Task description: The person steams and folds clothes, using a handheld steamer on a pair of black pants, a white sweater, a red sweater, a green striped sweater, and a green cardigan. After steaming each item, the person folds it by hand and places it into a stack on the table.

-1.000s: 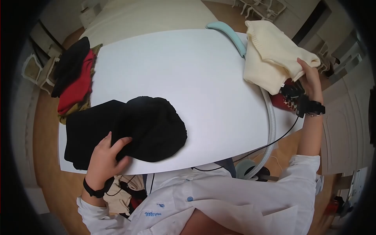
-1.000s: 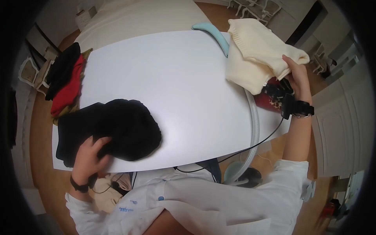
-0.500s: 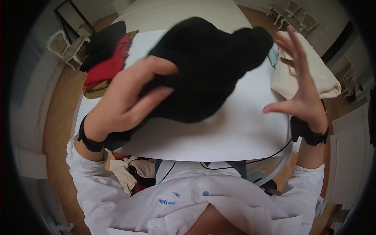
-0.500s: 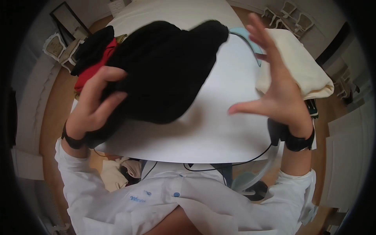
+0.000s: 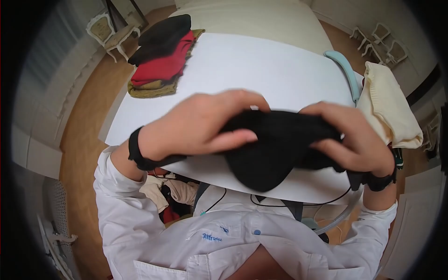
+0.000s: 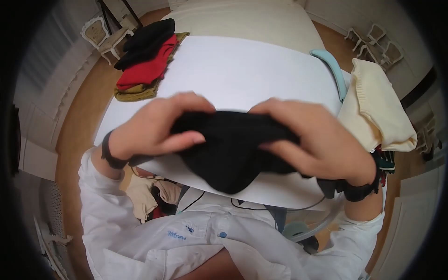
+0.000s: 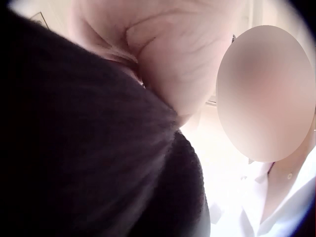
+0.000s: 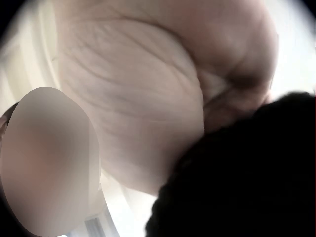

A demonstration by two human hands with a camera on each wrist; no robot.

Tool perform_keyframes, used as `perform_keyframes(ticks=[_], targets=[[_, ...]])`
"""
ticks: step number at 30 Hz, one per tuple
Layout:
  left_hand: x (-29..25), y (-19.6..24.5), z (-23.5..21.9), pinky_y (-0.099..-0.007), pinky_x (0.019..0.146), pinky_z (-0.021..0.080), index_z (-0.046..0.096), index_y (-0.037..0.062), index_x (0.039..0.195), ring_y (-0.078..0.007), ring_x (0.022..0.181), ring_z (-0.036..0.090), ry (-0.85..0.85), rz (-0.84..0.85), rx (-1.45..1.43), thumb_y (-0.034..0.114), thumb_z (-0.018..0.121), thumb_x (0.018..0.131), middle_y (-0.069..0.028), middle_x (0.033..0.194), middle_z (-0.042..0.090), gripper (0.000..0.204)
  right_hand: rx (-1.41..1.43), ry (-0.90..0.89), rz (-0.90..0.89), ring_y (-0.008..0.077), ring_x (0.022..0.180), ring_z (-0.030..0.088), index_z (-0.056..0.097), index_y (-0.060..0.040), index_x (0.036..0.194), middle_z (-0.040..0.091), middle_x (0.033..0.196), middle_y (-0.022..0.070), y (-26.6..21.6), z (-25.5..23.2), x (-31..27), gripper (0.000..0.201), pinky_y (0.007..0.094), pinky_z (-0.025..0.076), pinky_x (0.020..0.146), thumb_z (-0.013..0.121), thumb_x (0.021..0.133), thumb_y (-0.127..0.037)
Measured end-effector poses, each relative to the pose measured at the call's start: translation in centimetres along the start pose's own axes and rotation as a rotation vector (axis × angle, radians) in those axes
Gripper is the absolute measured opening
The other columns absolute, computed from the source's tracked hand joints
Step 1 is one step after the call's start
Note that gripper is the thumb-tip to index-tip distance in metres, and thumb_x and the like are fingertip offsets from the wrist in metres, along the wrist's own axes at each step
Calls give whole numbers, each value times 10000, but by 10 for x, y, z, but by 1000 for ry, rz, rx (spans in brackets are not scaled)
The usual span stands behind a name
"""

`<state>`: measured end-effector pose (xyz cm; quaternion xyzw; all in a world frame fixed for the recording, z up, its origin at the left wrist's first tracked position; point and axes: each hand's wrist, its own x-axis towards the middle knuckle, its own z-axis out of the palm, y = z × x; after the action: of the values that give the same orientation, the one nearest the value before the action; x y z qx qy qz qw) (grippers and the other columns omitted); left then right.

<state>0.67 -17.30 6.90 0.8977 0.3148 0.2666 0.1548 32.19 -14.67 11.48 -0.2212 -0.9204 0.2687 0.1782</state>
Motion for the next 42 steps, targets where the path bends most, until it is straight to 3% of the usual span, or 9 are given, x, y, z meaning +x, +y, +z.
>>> perform_keyframes(ticks=[4, 8, 15, 19, 21, 34, 37, 39, 42], targets=[[1, -44, -34, -334, 896, 523, 588, 49, 1330, -203, 962, 647, 222, -189, 221, 100, 769, 907, -81, 1006, 640, 464, -134, 545, 74, 216, 1171, 658, 616, 21, 1347, 682, 1280, 111, 2, -50, -26, 457, 324, 514, 1039, 527, 907, 103], [-9, -128, -78, -315, 817, 562, 722, 71, 1114, -186, 974, 693, 573, -237, 475, 237, 767, 939, -65, 1089, 679, 246, -267, 1103, 252, 293, 1194, 652, 563, 19, 1422, 632, 1355, 159, 6, -121, -64, 434, 408, 554, 1023, 567, 1048, -200], [-58, -272, -131, -469, 1118, 442, 639, 239, 1388, -395, 1420, 434, 559, -684, 578, 526, 836, 830, -238, 1500, 408, 658, 519, 1312, 588, 224, 1185, 673, 607, -7, 1378, 678, 1322, 118, 118, -236, -246, 432, 335, 506, 1075, 568, 1069, -306], [-65, -288, -109, -554, 1235, 314, 477, 355, 1545, -509, 1553, 185, 381, -833, 504, 636, 867, 737, -348, 1636, 179, 941, 653, 1140, 925, 214, 1153, 653, 617, -4, 1362, 680, 1281, 103, 175, -221, -320, 537, 346, 504, 1016, 673, 999, -395], [-67, -296, -99, -583, 1233, 303, 441, 392, 1563, -531, 1557, 142, 245, -842, 596, 654, 900, 663, -354, 1661, 120, 1043, 361, 1061, 1026, 214, 1142, 646, 607, -8, 1380, 677, 1275, 96, 184, -192, -319, 571, 340, 493, 1002, 691, 982, -410], [-64, -288, -86, -580, 1130, 461, 526, 304, 1492, -528, 1472, 320, 143, -906, 811, 523, 961, 570, -256, 1623, 286, 1042, 419, 1103, 1006, 193, 1012, 684, 657, -13, 1254, 714, 1145, 80, 173, -177, -296, 438, 328, 533, 910, 705, 987, -356], [-67, -293, -79, -536, 1104, 496, 547, 207, 1467, -535, 1408, 412, 207, -869, 881, 439, 936, 618, -266, 1590, 339, 963, 392, 1129, 1134, 196, 1061, 649, 658, -7, 1288, 703, 1188, 85, 172, -166, -298, 475, 315, 495, 956, 708, 988, -373], [-63, -285, -76, -532, 1064, 521, 567, 157, 1427, -537, 1324, 496, 242, -846, 928, 363, 880, 710, -275, 1541, 401, 809, 585, 998, 973, 193, 1104, 643, 660, -4, 1307, 694, 1210, 82, 200, -186, -340, 479, 300, 482, 985, 704, 995, -365], [-64, -286, -81, -524, 1033, 539, 577, 123, 1406, -530, 1254, 562, 243, -840, 936, 306, 832, 781, -273, 1505, 448, 699, 193, 940, 918, 164, 1230, 604, 619, 2, 1398, 645, 1356, 92, 205, -198, -368, 527, 292, 453, 1050, 693, 1012, -349]])
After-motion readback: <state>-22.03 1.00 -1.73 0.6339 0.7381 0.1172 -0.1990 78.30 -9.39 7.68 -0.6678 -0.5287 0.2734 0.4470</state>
